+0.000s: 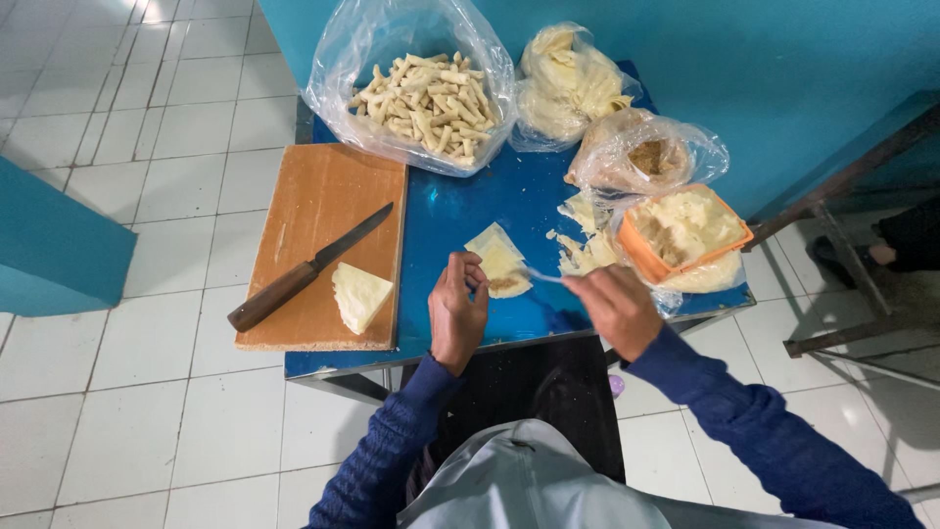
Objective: The person sits at a small table and folds thin flat pieces of dough by hand, pressing each folded piece and stacking the finished pieces on the table. They occasionally use a spoon to scoop brown powder from a plastic bag onto a dough piece before folding it.
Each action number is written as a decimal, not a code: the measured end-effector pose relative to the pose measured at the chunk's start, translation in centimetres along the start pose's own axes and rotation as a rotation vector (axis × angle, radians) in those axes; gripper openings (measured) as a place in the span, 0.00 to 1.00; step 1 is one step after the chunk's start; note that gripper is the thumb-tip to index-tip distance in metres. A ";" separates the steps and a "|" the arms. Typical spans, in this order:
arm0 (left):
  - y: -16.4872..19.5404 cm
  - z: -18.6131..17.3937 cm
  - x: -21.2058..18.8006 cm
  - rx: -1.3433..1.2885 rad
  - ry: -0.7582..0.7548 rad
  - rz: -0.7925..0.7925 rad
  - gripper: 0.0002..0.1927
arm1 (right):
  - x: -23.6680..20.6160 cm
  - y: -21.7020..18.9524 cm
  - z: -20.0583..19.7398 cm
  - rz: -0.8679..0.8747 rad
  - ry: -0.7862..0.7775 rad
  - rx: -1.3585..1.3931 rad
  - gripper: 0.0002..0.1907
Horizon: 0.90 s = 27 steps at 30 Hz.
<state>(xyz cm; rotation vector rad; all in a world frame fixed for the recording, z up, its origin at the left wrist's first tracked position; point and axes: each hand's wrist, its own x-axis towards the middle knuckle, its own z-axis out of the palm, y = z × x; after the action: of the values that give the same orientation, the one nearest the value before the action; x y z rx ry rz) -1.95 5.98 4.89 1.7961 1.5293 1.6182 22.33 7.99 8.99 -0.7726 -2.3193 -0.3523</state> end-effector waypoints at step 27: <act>-1.3 -1.2 -0.4 0.014 -0.276 0.086 0.26 | 1.2 -3.0 6.0 0.434 -0.157 0.117 0.04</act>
<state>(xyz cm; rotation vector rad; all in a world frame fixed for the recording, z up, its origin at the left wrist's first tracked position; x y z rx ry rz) -3.51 5.69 4.10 2.0193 1.3596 1.3285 16.72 8.75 5.24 -1.2465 -2.2099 0.0379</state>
